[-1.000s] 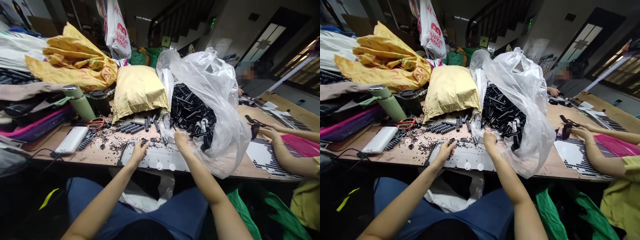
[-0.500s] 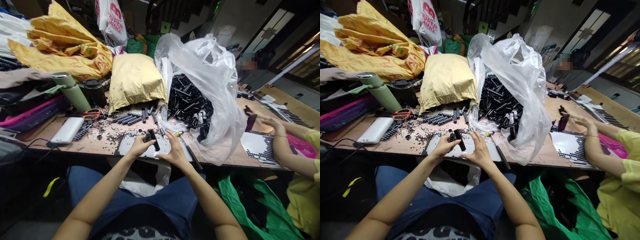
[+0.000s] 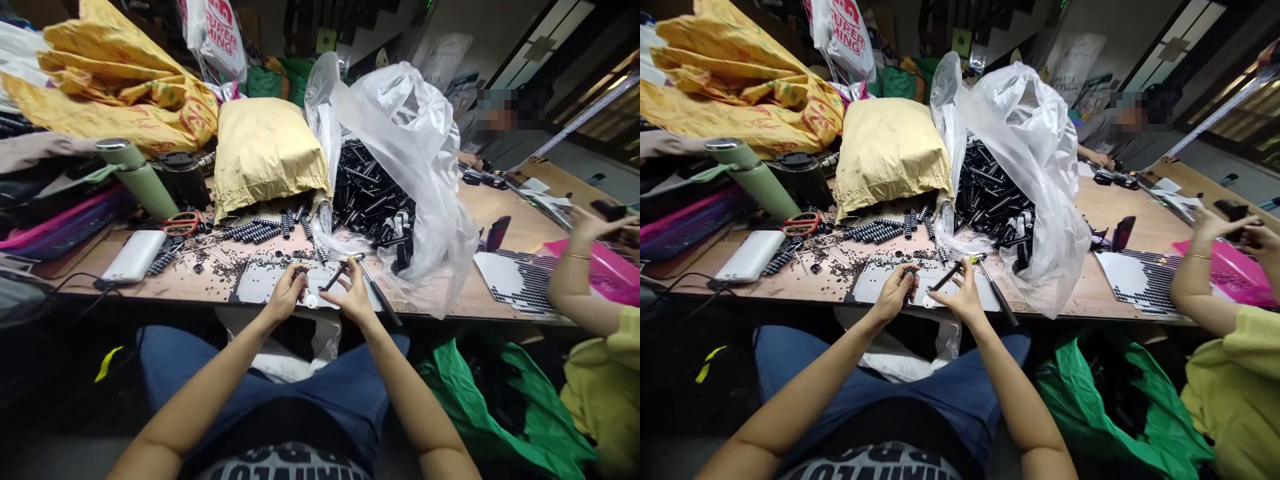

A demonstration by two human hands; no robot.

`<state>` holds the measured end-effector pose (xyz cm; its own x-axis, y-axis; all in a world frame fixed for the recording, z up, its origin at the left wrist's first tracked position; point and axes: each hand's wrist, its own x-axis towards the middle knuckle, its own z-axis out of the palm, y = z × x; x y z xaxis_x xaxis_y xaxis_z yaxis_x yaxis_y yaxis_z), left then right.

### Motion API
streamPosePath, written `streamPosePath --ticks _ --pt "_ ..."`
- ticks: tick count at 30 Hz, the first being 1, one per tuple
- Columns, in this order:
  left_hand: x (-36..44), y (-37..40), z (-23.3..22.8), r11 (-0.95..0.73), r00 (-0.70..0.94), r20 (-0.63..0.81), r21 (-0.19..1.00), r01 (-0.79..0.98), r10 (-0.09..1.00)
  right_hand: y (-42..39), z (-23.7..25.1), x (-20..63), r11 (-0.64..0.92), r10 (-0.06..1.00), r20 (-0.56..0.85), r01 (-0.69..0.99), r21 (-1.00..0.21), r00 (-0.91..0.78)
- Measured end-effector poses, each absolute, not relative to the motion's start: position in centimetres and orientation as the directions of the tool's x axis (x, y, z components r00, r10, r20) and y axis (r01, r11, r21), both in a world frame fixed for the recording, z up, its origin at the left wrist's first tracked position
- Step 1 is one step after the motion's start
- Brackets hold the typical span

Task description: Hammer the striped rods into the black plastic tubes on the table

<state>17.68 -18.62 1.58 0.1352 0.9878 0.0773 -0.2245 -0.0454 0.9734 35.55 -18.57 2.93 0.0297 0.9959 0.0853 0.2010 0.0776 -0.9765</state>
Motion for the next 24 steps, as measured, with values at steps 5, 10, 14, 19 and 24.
streamPosePath --ticks 5,10,14,19,24 --pt "18.1 -19.0 2.8 0.187 0.206 -0.112 0.902 -0.39 0.972 -21.2 4.1 35.7 0.451 0.87 0.288 0.412 -0.792 -0.4" --pt "18.3 -19.4 3.4 0.224 0.186 -0.167 0.909 -0.352 0.968 -21.7 5.0 34.4 0.595 0.778 0.352 0.43 -0.679 -0.52" --pt "18.4 -19.3 3.6 0.245 0.12 -0.214 0.87 -0.427 0.969 -21.5 5.3 33.9 0.632 0.754 0.374 0.442 -0.636 -0.54" --pt "19.0 -19.5 4.2 0.255 0.084 -0.247 0.822 -0.51 0.965 -21.4 5.6 33.3 0.657 0.735 0.383 0.448 -0.607 -0.559" --pt "19.5 -19.7 5.2 0.322 0.093 -0.319 0.813 -0.486 0.943 -20.9 5.2 33.0 0.582 0.788 0.32 0.466 -0.666 -0.526"
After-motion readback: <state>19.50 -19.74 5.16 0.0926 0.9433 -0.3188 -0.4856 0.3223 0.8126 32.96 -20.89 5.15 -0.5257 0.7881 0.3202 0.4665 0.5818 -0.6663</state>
